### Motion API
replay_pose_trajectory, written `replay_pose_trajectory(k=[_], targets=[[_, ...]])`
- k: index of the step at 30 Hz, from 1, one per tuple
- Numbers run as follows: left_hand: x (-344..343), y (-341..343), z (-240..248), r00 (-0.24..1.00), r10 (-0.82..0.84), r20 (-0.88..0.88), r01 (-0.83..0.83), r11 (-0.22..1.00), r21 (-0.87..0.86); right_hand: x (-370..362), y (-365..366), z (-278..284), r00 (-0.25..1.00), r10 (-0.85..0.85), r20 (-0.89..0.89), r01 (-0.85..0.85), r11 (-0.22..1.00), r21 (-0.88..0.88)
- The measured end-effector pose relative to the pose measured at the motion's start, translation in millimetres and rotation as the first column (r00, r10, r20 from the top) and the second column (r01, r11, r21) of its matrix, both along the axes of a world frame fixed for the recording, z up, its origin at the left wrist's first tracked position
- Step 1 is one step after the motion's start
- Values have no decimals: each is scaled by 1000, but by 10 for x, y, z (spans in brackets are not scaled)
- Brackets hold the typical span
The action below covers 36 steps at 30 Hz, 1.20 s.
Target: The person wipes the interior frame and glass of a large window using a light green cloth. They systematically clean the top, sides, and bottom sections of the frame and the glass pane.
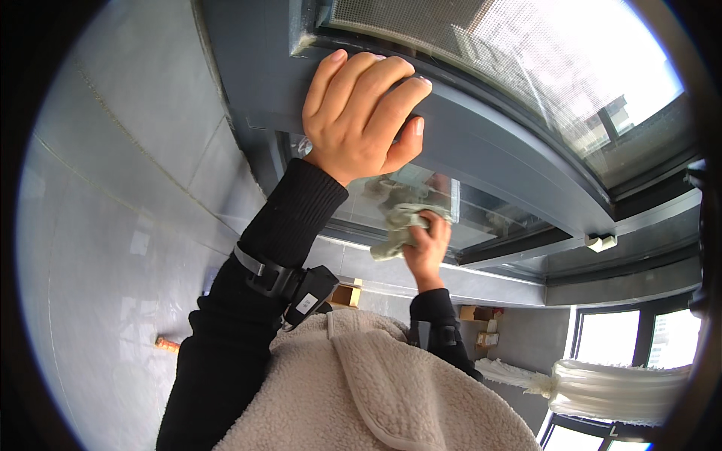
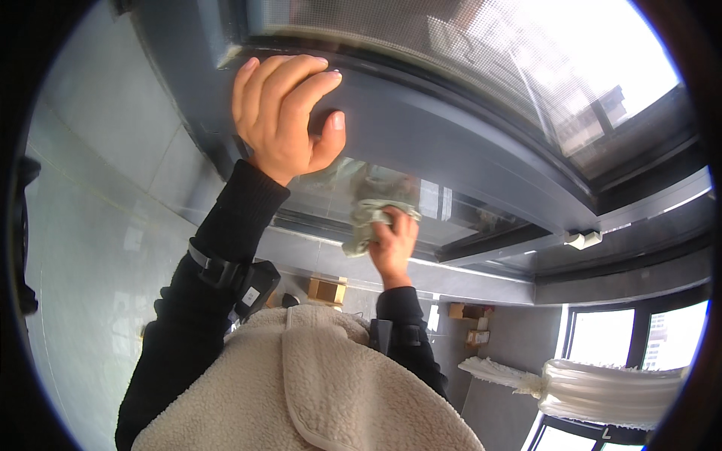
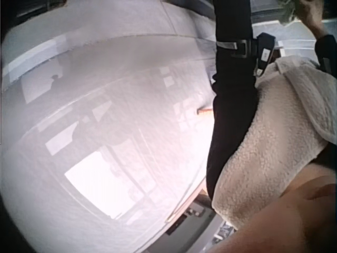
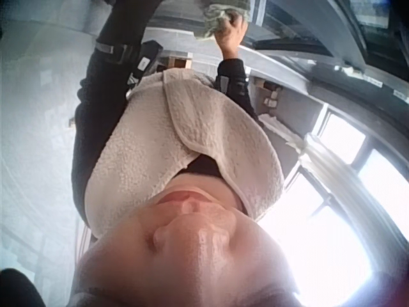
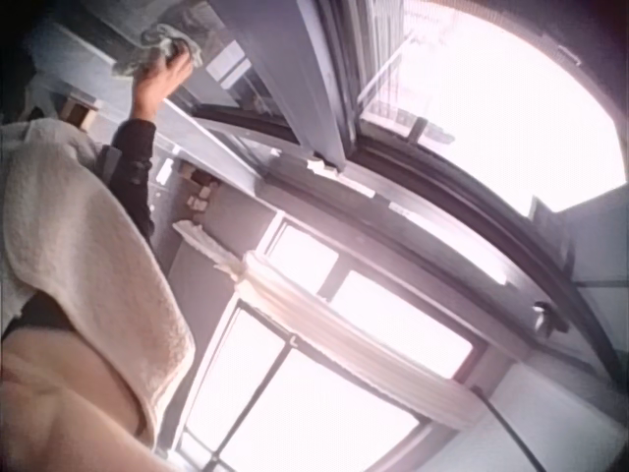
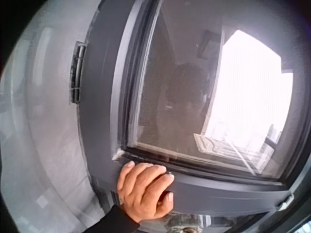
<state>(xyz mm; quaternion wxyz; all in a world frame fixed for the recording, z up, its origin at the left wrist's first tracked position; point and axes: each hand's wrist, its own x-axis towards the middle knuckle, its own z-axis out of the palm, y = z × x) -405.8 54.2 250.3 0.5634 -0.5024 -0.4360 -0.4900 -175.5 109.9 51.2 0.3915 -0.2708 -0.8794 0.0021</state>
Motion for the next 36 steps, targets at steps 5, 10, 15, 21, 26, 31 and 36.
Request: replay_pose_trajectory(k=[5, 10, 15, 21, 26, 31, 36], targets=[[4, 39, 2, 1000, -16, -4, 16, 999, 32, 366, 201, 240, 881, -263, -393, 244, 965, -97], [-11, 15, -12, 999, -12, -37, 12, 1000, -9, 146, 265, 734, 817, -173, -551, 248, 967, 64], [-2, 24, -9, 999, -5, -34, 5, 1000, 9, -405, -14, 607, 896, -140, -422, 197, 976, 96], [-11, 30, 6, 999, -16, -29, 17, 999, 30, -275, -23, 219, 998, 54, -19, -51, 986, 160], [-9, 19, 11, 1000, -6, -27, 6, 1000, 16, 272, 122, 63, 965, -175, -195, 174, 984, -25], [2, 42, 4, 1000, 9, -13, -8, 999, 34, 478, 307, 342, 780, -307, -545, 248, 952, -180], [-3, 52, 2, 1000, 6, -18, -6, 999, 40, 104, 186, 748, 797, -148, -586, 154, 987, -41]])
